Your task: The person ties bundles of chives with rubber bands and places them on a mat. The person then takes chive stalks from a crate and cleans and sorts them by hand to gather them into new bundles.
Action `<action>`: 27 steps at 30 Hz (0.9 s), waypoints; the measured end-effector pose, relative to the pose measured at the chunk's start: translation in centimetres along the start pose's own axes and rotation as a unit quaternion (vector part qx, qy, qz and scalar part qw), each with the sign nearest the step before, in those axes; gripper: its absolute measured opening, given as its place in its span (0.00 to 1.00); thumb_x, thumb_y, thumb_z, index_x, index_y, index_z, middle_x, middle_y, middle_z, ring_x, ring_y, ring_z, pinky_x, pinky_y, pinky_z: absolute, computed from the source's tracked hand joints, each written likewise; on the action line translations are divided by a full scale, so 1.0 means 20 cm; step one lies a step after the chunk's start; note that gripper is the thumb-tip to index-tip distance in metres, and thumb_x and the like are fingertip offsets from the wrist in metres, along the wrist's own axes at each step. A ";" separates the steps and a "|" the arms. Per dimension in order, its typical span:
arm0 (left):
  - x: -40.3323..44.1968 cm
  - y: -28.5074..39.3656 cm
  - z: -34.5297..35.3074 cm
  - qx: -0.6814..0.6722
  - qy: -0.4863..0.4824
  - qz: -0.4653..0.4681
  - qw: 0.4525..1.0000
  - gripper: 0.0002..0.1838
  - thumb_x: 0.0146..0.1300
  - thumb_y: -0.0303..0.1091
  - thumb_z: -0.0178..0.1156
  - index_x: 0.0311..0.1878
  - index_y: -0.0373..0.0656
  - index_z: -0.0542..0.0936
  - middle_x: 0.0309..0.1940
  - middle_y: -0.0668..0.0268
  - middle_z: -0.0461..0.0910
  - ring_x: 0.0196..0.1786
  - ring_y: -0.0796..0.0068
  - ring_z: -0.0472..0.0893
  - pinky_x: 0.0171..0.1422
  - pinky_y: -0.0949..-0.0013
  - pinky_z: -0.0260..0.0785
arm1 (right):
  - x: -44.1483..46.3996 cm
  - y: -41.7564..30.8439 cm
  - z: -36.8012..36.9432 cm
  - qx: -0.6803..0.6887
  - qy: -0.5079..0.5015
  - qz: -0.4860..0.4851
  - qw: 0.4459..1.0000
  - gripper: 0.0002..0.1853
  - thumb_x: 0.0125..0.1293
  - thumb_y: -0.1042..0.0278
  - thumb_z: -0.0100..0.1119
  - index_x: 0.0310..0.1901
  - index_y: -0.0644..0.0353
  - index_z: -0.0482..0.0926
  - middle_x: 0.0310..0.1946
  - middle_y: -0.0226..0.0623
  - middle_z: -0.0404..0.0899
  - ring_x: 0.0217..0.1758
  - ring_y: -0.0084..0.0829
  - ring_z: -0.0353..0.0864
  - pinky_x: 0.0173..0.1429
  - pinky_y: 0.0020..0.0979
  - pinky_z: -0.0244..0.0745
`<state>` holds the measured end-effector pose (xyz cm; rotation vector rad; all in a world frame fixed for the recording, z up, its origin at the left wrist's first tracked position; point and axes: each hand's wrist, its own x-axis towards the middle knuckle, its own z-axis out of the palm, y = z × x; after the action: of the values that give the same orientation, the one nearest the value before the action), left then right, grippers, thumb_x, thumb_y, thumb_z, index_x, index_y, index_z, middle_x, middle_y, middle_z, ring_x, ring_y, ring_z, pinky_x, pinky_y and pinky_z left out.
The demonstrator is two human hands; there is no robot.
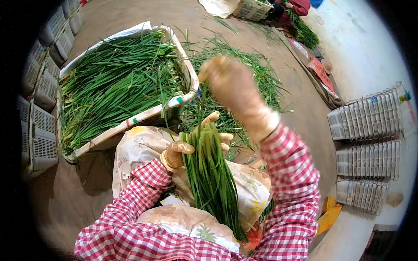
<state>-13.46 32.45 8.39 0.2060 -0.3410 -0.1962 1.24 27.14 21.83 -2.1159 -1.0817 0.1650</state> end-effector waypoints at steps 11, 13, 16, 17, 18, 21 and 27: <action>-0.03 0.06 -0.04 0.016 0.029 0.011 0.999 0.55 0.45 0.40 0.69 0.74 0.52 0.44 0.66 0.53 0.61 0.62 0.52 0.70 0.65 0.52 0.66 | 0.19 0.23 -0.70 -0.351 0.191 0.031 0.916 0.31 0.65 0.49 0.56 0.65 0.57 0.64 0.57 0.41 0.74 0.60 0.34 0.73 0.59 0.31 0.70; -0.03 0.06 -0.03 0.015 0.027 0.002 1.000 0.56 0.45 0.39 0.69 0.74 0.52 0.44 0.66 0.52 0.61 0.61 0.53 0.70 0.64 0.52 0.66 | 0.04 0.13 -0.39 0.003 0.021 0.078 0.997 0.31 0.66 0.50 0.54 0.66 0.55 0.62 0.62 0.37 0.68 0.65 0.32 0.65 0.67 0.34 0.59; -0.05 0.04 -0.06 0.045 0.050 0.017 0.998 0.49 0.47 0.43 0.67 0.71 0.45 0.53 0.61 0.52 0.68 0.58 0.56 0.74 0.62 0.56 0.68 | -0.13 0.04 0.03 -0.303 -0.207 -0.118 0.923 0.33 0.68 0.44 0.47 0.69 0.50 0.57 0.71 0.38 0.53 0.76 0.34 0.47 0.75 0.48 0.41; -0.09 0.04 -0.15 0.078 0.058 0.003 0.995 0.45 0.47 0.46 0.65 0.68 0.41 0.59 0.56 0.52 0.72 0.55 0.59 0.76 0.61 0.58 0.69 | -0.20 0.03 0.09 -0.265 -0.286 -0.098 0.916 0.35 0.67 0.40 0.46 0.69 0.51 0.56 0.72 0.38 0.52 0.75 0.37 0.49 0.74 0.51 0.43; -0.12 0.03 -0.20 0.110 0.066 -0.015 0.992 0.42 0.48 0.48 0.64 0.65 0.37 0.64 0.52 0.53 0.76 0.52 0.61 0.78 0.60 0.61 0.70 | -0.27 0.03 0.15 -0.227 -0.362 -0.070 0.902 0.37 0.66 0.37 0.44 0.69 0.53 0.55 0.72 0.38 0.52 0.74 0.40 0.50 0.74 0.53 0.44; -0.08 0.04 -0.09 0.114 0.090 0.044 0.988 0.41 0.51 0.46 0.64 0.66 0.39 0.61 0.50 0.50 0.76 0.47 0.61 0.80 0.54 0.61 0.74 | -0.37 0.13 0.07 -0.086 -0.160 -0.005 0.983 0.38 0.66 0.38 0.47 0.69 0.56 0.56 0.59 0.48 0.68 0.64 0.38 0.67 0.68 0.40 0.59; -0.08 0.05 -0.05 0.139 0.158 0.056 0.976 0.44 0.55 0.40 0.66 0.71 0.45 0.53 0.51 0.48 0.75 0.51 0.58 0.79 0.56 0.59 0.74 | -0.72 0.05 0.18 -0.120 -0.328 0.232 0.908 0.42 0.65 0.30 0.35 0.61 0.65 0.68 0.47 0.59 0.77 0.53 0.50 0.77 0.61 0.43 0.68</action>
<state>-14.34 33.87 7.13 0.4879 -0.0618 -0.0018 -8.79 18.12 15.58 -2.5965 -0.9582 1.0864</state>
